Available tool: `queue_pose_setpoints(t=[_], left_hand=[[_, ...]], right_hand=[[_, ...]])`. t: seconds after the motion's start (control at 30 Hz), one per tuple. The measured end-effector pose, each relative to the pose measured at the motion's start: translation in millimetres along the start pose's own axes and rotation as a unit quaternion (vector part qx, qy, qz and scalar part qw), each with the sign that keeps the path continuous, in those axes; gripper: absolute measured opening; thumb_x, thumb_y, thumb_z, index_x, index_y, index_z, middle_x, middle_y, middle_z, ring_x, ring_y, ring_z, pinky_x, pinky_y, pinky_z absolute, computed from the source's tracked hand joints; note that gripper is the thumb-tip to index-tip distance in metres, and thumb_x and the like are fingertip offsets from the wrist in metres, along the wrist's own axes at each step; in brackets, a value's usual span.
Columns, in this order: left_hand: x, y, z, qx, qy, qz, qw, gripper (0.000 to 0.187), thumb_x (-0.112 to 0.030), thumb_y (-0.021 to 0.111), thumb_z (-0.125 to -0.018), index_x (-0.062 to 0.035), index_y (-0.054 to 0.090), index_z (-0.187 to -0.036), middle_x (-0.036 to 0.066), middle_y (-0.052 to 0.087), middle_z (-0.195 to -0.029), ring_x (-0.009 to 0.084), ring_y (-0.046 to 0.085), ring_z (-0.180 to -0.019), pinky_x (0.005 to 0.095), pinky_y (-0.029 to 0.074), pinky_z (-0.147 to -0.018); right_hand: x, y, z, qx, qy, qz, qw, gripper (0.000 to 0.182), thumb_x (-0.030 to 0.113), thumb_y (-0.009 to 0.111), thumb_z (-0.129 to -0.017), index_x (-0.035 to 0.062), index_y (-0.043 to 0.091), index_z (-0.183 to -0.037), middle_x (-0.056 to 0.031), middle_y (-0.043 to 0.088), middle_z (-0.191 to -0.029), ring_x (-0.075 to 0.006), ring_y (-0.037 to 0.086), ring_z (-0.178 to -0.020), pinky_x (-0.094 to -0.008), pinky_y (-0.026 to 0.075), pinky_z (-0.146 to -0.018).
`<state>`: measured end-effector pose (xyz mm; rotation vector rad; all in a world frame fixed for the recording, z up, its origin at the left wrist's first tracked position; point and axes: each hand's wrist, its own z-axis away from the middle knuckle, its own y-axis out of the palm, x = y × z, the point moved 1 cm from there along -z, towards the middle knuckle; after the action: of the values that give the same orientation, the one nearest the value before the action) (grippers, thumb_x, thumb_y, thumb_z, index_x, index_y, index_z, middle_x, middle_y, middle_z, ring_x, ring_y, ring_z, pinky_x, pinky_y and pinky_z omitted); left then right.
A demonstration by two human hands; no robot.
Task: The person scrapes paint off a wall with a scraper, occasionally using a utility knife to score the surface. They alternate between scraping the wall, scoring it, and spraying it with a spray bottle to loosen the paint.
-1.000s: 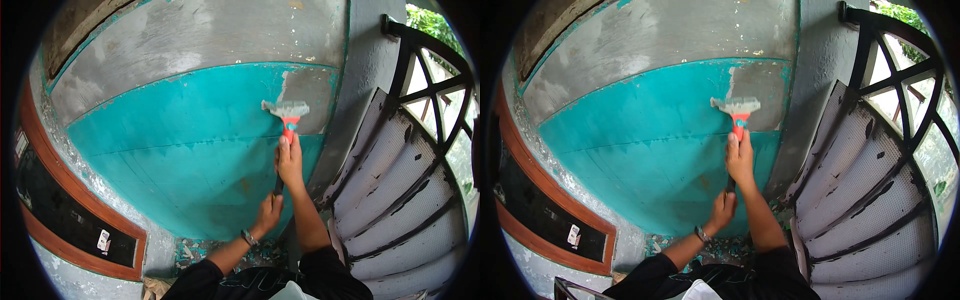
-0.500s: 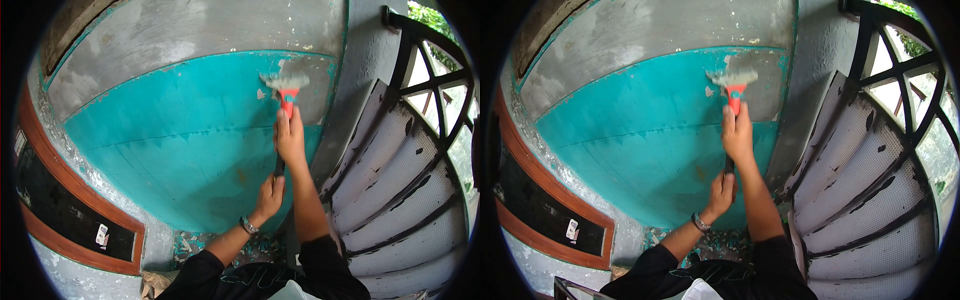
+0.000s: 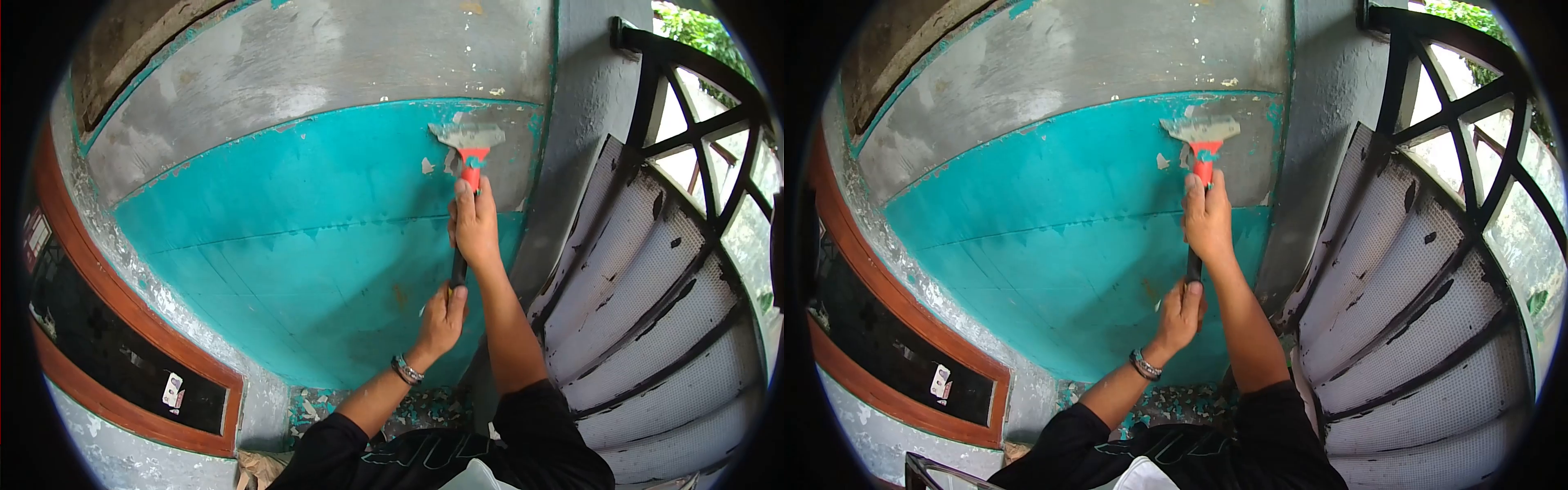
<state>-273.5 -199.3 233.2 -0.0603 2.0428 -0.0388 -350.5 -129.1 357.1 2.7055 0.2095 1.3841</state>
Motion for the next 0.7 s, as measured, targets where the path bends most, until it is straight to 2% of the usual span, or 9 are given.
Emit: queue_pose_setpoints(t=[0.07,0.13,0.33,0.4,0.47,0.57,0.63,0.67,0.7], left_hand=[[1,2,-7,0.003,0.014,0.021,1.000,0.041,-0.043,0.041,-0.102,-0.0055,0.046,-0.087,-0.003,0.042,-0.057,0.0058,0.041,-0.044,0.0243,0.036,-0.038],[-7,-6,-25,-0.008,0.057,-0.045,0.997,0.041,-0.043,0.042,-0.102,-0.0059,0.046,-0.085,-0.003,0.043,-0.057,0.0057,0.042,-0.044,0.0243,0.036,-0.038],[-11,-43,-32,0.037,0.005,-0.075,0.996,0.041,-0.038,0.046,-0.102,-0.0024,0.049,-0.082,0.005,0.047,-0.056,0.0156,0.048,-0.050,0.0328,0.037,-0.048],[-10,-43,-11,0.038,0.006,-0.100,0.994,0.043,-0.040,0.045,-0.102,-0.0021,0.047,-0.081,0.007,0.047,-0.057,0.0156,0.048,-0.051,0.0331,0.037,-0.049],[12,-31,14,0.020,0.006,-0.106,0.994,0.044,-0.039,0.046,-0.101,0.0004,0.046,-0.083,0.013,0.047,-0.059,0.0252,0.051,-0.053,0.0393,0.037,-0.051],[38,-21,45,0.017,0.015,-0.139,0.990,0.039,-0.035,0.046,-0.101,0.0015,0.050,-0.089,0.018,0.053,-0.064,0.0323,0.058,-0.059,0.0398,0.040,-0.053],[49,-22,62,0.004,-0.073,-0.112,0.991,0.035,-0.030,0.046,-0.100,0.0034,0.054,-0.103,0.020,0.060,-0.070,0.0359,0.063,-0.066,0.0390,0.044,-0.056],[54,-25,69,0.004,-0.074,-0.116,0.991,0.035,-0.030,0.046,-0.100,0.0034,0.054,-0.103,0.020,0.060,-0.070,0.0359,0.063,-0.066,0.0390,0.044,-0.056],[59,-27,76,0.075,-0.132,-0.118,0.981,0.036,-0.029,0.047,-0.099,0.0041,0.053,-0.111,0.019,0.063,-0.076,0.0343,0.065,-0.072,0.0376,0.046,-0.061]], right_hand=[[4,-1,-8,-0.007,-0.004,0.008,1.000,0.031,0.040,0.044,-0.102,0.0087,0.041,-0.099,0.0001,0.042,-0.061,-0.0081,0.040,-0.038,-0.0246,0.032,-0.033],[6,1,-16,-0.018,0.001,0.013,1.000,0.032,0.040,0.044,-0.102,0.0087,0.041,-0.099,-0.0003,0.042,-0.062,-0.0084,0.041,-0.038,-0.0247,0.033,-0.033],[-8,4,-18,-0.004,-0.006,-0.039,0.999,0.031,0.038,0.045,-0.102,0.0071,0.042,-0.109,-0.0034,0.048,-0.070,-0.0107,0.047,-0.044,-0.0253,0.039,-0.039],[-22,0,6,-0.035,-0.112,0.010,0.993,0.035,0.036,0.047,-0.101,0.0060,0.040,-0.119,-0.0056,0.053,-0.079,-0.0119,0.053,-0.052,-0.0255,0.044,-0.046],[-34,-6,44,-0.007,0.004,-0.069,0.998,0.043,0.034,0.049,-0.100,0.0048,0.036,-0.129,-0.0068,0.056,-0.087,-0.0118,0.056,-0.059,-0.0252,0.046,-0.051],[-59,-7,109,-0.012,0.104,-0.133,0.985,0.046,0.031,0.049,-0.101,0.0034,0.033,-0.135,-0.0063,0.055,-0.087,-0.0112,0.055,-0.060,-0.0245,0.044,-0.051],[-85,-10,143,-0.023,0.133,-0.165,0.977,0.046,0.030,0.048,-0.101,0.0030,0.033,-0.136,-0.0052,0.054,-0.085,-0.0105,0.053,-0.060,-0.0243,0.043,-0.051],[-94,-15,156,-0.004,0.134,-0.130,0.982,0.046,0.029,0.047,-0.101,0.0029,0.034,-0.136,-0.0042,0.054,-0.084,-0.0094,0.052,-0.060,-0.0238,0.043,-0.052],[-100,-21,166,0.016,0.134,-0.094,0.986,0.045,0.029,0.047,-0.102,0.0029,0.035,-0.137,-0.0032,0.053,-0.083,-0.0084,0.051,-0.060,-0.0233,0.042,-0.052]])
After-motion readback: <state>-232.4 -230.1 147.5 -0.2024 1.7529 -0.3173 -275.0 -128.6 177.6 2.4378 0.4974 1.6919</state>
